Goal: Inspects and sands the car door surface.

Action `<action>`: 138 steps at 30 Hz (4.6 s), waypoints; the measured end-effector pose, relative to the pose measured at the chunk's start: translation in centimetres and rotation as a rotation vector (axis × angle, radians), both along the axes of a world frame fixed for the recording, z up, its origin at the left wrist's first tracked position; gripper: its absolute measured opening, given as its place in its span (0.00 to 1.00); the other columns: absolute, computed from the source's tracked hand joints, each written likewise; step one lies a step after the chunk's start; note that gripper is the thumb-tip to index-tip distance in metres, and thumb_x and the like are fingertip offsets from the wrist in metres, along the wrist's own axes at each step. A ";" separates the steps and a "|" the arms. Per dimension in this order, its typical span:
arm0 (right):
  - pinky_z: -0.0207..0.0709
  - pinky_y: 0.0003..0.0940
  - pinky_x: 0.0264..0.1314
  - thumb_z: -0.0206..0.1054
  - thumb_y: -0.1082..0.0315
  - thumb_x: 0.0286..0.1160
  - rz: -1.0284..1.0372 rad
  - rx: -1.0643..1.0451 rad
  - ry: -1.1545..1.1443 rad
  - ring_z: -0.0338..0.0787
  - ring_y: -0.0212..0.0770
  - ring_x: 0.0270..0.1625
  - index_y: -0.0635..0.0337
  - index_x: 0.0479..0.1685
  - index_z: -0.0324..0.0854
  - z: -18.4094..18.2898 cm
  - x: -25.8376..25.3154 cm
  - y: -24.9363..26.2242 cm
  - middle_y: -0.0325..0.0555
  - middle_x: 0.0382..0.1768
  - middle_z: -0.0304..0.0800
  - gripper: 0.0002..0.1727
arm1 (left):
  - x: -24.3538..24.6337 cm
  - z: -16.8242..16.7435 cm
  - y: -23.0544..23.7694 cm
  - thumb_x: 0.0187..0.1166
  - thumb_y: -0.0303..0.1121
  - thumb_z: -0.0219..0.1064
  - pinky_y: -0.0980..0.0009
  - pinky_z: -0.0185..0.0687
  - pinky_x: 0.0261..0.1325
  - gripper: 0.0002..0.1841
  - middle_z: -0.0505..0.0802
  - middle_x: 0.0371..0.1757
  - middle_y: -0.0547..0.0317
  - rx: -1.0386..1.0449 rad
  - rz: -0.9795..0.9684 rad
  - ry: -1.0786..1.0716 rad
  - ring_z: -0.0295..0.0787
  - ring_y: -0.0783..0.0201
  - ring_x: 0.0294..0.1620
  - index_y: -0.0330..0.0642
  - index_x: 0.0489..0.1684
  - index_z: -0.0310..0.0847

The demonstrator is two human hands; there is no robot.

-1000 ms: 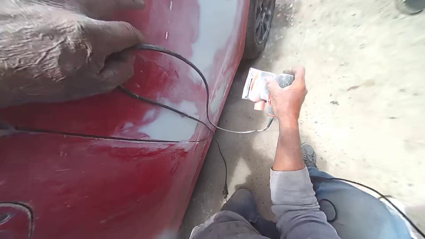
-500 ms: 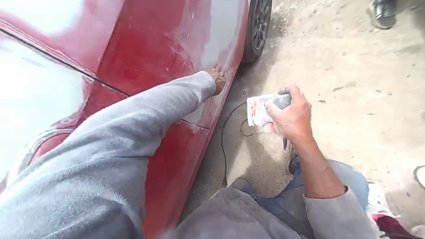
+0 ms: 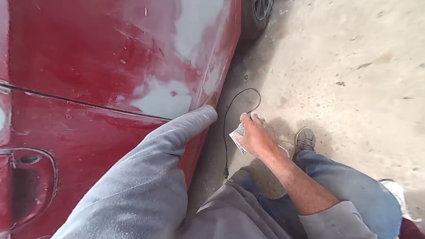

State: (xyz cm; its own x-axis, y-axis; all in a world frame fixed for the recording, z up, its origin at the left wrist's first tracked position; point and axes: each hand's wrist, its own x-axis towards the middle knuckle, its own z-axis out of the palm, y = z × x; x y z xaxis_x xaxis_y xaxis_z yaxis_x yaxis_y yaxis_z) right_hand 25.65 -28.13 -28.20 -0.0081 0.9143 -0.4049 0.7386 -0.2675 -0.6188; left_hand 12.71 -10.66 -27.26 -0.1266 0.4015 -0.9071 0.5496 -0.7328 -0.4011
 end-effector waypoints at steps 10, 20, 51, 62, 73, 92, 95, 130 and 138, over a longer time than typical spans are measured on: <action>0.85 0.59 0.46 0.73 0.44 0.68 0.012 0.047 0.013 0.86 0.62 0.61 0.46 0.74 0.77 -0.6 1.2 0.8 0.56 0.67 0.82 0.34 | 0.4 -8.9 16.2 0.80 0.32 0.60 0.38 0.26 0.94 0.36 0.55 0.92 0.27 0.440 -0.560 -0.411 0.39 0.35 0.95 0.19 0.86 0.55; 0.84 0.57 0.44 0.74 0.46 0.68 0.091 0.048 0.043 0.85 0.63 0.62 0.45 0.77 0.76 -0.5 0.2 1.8 0.56 0.71 0.79 0.35 | -5.9 -15.8 10.5 0.86 0.29 0.51 0.41 0.24 0.94 0.32 0.51 0.92 0.25 0.346 -0.570 -0.249 0.34 0.35 0.96 0.18 0.87 0.51; 0.84 0.57 0.42 0.75 0.46 0.66 0.173 0.078 0.005 0.86 0.62 0.60 0.45 0.77 0.76 -0.4 -2.3 2.0 0.56 0.68 0.81 0.36 | -10.7 -15.0 2.2 0.87 0.30 0.49 0.44 0.22 0.95 0.31 0.47 0.92 0.22 0.342 -0.445 -0.246 0.31 0.36 0.96 0.15 0.86 0.52; 0.84 0.56 0.44 0.74 0.44 0.66 0.196 0.061 -0.012 0.86 0.61 0.60 0.44 0.77 0.76 -0.3 -2.3 2.2 0.56 0.69 0.81 0.36 | -13.8 -15.4 -3.8 0.84 0.29 0.54 0.44 0.24 0.96 0.25 0.52 0.90 0.21 0.230 -0.289 -0.179 0.34 0.33 0.95 0.18 0.76 0.71; 0.84 0.58 0.47 0.74 0.44 0.67 0.254 0.030 -0.039 0.86 0.62 0.61 0.46 0.76 0.77 -1.1 -3.8 2.4 0.57 0.70 0.81 0.35 | -11.3 -17.0 -0.7 0.86 0.34 0.51 0.36 0.32 0.93 0.26 0.69 0.83 0.20 0.269 -0.261 -0.321 0.49 0.29 0.91 0.18 0.71 0.74; 0.84 0.55 0.41 0.72 0.53 0.69 0.195 0.039 0.045 0.84 0.64 0.62 0.47 0.78 0.76 -1.2 -2.8 2.3 0.59 0.69 0.80 0.33 | -4.7 -14.2 9.5 0.78 0.34 0.62 0.28 0.30 0.90 0.20 0.77 0.80 0.32 0.192 -0.577 -0.234 0.51 0.28 0.90 0.32 0.63 0.85; 0.84 0.56 0.41 0.72 0.53 0.67 0.175 0.052 0.042 0.84 0.65 0.62 0.48 0.78 0.76 -1.5 -2.5 2.2 0.59 0.69 0.81 0.34 | -4.4 -14.9 11.5 0.77 0.32 0.64 0.28 0.25 0.91 0.25 0.73 0.83 0.30 0.229 -0.588 -0.309 0.47 0.29 0.92 0.30 0.73 0.78; 0.83 0.56 0.42 0.72 0.52 0.67 0.212 0.019 0.023 0.85 0.63 0.61 0.48 0.73 0.79 -1.5 -0.7 3.1 0.57 0.65 0.83 0.30 | -8.1 -13.9 3.6 0.79 0.30 0.56 0.53 0.27 0.97 0.40 0.44 0.95 0.33 0.673 -0.262 -0.603 0.33 0.48 0.98 0.18 0.90 0.40; 0.83 0.56 0.43 0.73 0.48 0.67 0.241 0.007 -0.022 0.85 0.63 0.63 0.47 0.74 0.78 -1.5 -0.8 3.1 0.56 0.67 0.81 0.32 | -12.0 -13.6 -2.0 0.80 0.28 0.55 0.52 0.23 0.97 0.37 0.44 0.94 0.27 0.601 -0.227 -0.624 0.31 0.43 0.97 0.13 0.87 0.43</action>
State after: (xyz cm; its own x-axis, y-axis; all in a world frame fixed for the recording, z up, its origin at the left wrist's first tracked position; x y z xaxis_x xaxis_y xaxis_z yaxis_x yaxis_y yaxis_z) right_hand 24.89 -25.07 -29.71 -0.2171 0.8901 -0.4007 0.7941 -0.0777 -0.6029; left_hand 0.76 -12.70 -40.85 0.4595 0.7866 -0.4125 0.6637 -0.6127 -0.4290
